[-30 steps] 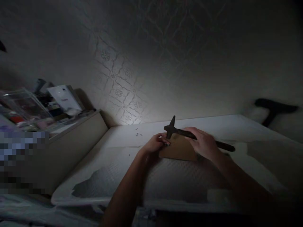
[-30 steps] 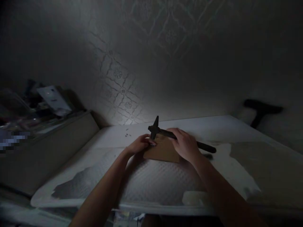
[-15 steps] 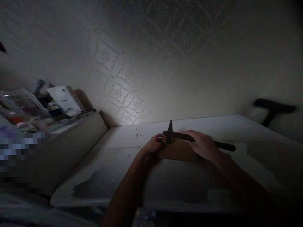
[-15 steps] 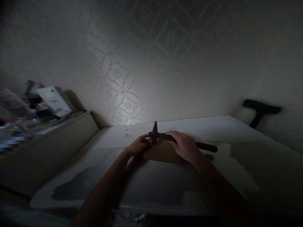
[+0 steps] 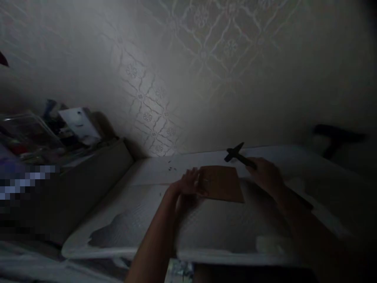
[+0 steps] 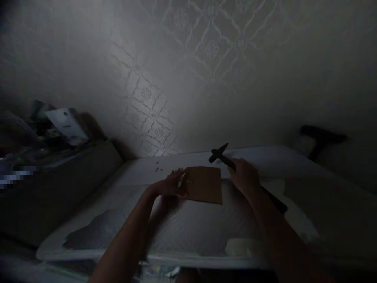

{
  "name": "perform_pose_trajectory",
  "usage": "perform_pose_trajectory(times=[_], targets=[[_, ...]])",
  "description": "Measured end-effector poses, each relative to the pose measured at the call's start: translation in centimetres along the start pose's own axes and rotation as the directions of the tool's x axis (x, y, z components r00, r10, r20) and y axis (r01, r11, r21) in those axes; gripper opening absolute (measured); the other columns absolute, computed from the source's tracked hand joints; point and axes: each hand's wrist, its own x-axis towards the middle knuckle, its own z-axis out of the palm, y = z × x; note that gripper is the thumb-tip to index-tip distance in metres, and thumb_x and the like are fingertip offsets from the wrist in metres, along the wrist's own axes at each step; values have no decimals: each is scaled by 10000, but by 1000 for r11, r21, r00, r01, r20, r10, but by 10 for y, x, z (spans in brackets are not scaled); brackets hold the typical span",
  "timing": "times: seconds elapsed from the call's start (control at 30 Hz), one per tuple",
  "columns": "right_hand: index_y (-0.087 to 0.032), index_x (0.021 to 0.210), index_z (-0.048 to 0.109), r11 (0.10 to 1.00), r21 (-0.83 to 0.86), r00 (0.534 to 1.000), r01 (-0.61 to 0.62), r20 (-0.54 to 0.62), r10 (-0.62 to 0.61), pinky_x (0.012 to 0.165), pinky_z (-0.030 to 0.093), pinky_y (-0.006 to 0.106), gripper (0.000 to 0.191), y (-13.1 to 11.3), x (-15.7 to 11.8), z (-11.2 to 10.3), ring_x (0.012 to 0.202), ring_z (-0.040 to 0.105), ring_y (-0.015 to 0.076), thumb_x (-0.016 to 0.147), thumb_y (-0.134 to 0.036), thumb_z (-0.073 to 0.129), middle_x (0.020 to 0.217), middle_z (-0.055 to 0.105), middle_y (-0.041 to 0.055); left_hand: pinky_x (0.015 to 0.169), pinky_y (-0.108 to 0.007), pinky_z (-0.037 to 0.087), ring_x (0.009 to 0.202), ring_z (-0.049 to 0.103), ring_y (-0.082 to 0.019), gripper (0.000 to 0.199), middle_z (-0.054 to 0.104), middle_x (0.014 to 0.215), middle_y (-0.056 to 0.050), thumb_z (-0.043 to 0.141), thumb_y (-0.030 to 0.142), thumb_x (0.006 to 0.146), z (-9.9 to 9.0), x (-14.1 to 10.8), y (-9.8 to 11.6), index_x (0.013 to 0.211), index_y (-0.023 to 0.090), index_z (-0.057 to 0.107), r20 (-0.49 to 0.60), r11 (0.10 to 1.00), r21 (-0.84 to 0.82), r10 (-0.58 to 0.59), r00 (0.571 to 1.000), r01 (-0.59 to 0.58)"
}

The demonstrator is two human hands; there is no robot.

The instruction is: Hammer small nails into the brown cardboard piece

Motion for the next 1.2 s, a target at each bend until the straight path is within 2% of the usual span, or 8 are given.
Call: perform_pose_trajectory(times=[0.23,0.5,0.73,0.9,0.97,1.07,1.13,1.2], targets=[[-166,984,673,964,-141,973,-227,14,231,627,435,336,285,15,-2,5,759,632,268,787,-226,476,847,686,129,1025,-611,-8,1340,-100,-381,1077,6,1488,-161,630,694,554,7,-1,10,1422,237,185,35,990,122,-68,997,64],[-117,984,675,952,-203,963,-231,89,253,688,443,370,309,26,0,11,798,633,293,771,-188,463,846,678,170,974,-675,-45,1346,-77,-395,1093,6,1489,-169,549,761,570,17,0,17,1427,208,156,10,985,160,-69,998,66],[-121,926,696,956,-210,972,-207,71,226,670,459,384,289,29,0,15,782,632,302,757,-190,472,816,671,178,972,-679,-41,1347,-75,-395,1100,10,1487,-179,569,739,574,16,0,18,1430,202,133,21,986,152,-68,997,64],[-132,972,692,942,-189,942,-278,139,306,684,454,418,310,28,0,11,835,617,333,768,-226,479,847,654,194,965,-685,-55,1342,-83,-406,1102,-6,1490,-168,563,745,571,15,-1,19,1434,213,129,34,987,147,-77,996,71],[-132,999,680,929,-204,937,-308,102,333,686,451,456,320,25,0,9,875,600,359,782,-256,479,885,638,207,959,-691,-57,1339,-73,-415,1107,2,1490,-173,576,737,566,14,-1,20,1434,213,131,30,988,141,-73,997,68],[-124,1097,622,967,-126,975,-223,-19,223,740,449,505,369,13,0,12,959,564,369,800,-300,493,995,613,209,960,-689,-60,1339,-69,-418,1105,13,1490,-180,587,733,560,13,-1,20,1431,210,151,14,988,138,-73,997,70],[-135,1160,573,1000,18,998,-5,-63,6,824,442,489,388,1,-2,20,1033,540,325,827,-309,479,1095,592,181,966,-682,-65,1342,-67,-411,1090,19,1490,-181,582,736,564,11,-2,20,1426,208,175,-6,988,131,-79,997,79],[-150,1196,542,962,133,971,237,-47,-233,914,414,453,385,-12,-4,30,1121,497,276,860,-313,449,1206,550,151,964,-684,-63,1349,-50,-400,1052,41,1493,-172,576,730,582,10,-2,21,1421,224,193,-33,990,113,-77,996,81]])
